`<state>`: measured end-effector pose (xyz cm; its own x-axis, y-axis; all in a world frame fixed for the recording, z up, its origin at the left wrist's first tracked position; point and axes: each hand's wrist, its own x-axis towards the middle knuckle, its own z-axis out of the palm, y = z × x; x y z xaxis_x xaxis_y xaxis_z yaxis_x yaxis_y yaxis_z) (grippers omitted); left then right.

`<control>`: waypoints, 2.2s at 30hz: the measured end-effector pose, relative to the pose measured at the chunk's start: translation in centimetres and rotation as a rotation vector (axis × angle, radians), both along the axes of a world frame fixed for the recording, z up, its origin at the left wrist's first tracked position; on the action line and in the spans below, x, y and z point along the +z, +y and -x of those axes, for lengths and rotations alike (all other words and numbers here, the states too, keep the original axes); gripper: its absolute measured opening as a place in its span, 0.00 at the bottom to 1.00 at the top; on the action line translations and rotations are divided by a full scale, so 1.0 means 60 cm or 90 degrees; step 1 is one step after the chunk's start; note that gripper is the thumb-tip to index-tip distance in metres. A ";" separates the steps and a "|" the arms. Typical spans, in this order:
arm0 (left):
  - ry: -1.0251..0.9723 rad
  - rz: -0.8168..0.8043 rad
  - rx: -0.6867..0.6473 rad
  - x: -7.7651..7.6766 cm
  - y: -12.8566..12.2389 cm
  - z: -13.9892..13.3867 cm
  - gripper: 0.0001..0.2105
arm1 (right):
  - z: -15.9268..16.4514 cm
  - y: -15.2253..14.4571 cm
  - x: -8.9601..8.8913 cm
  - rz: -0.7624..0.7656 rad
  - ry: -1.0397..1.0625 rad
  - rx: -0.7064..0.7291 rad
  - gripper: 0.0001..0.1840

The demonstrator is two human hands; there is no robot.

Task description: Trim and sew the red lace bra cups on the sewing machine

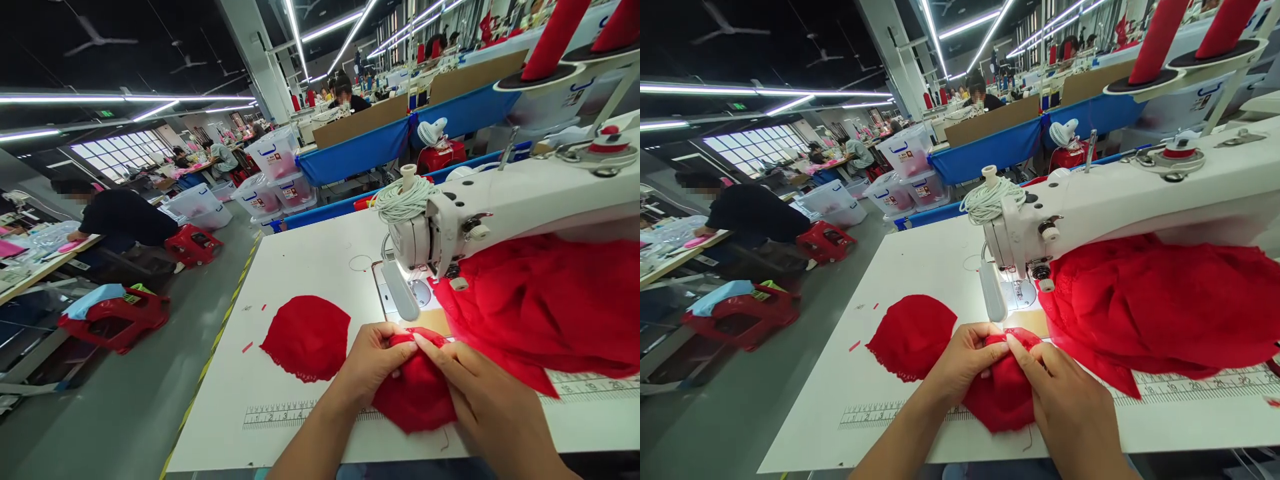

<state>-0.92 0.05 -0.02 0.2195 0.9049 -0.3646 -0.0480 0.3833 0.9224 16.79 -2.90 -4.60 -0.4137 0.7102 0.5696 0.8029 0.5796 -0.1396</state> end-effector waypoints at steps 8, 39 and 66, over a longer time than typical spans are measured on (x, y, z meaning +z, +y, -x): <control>-0.030 0.005 0.001 -0.002 0.000 0.002 0.14 | -0.004 0.002 0.006 -0.010 -0.015 0.016 0.27; -0.087 0.016 0.004 -0.001 -0.004 0.004 0.17 | 0.004 0.001 0.006 0.101 0.146 0.095 0.26; -0.112 0.041 -0.002 -0.006 -0.004 0.007 0.19 | 0.005 0.002 0.014 0.179 0.252 0.127 0.26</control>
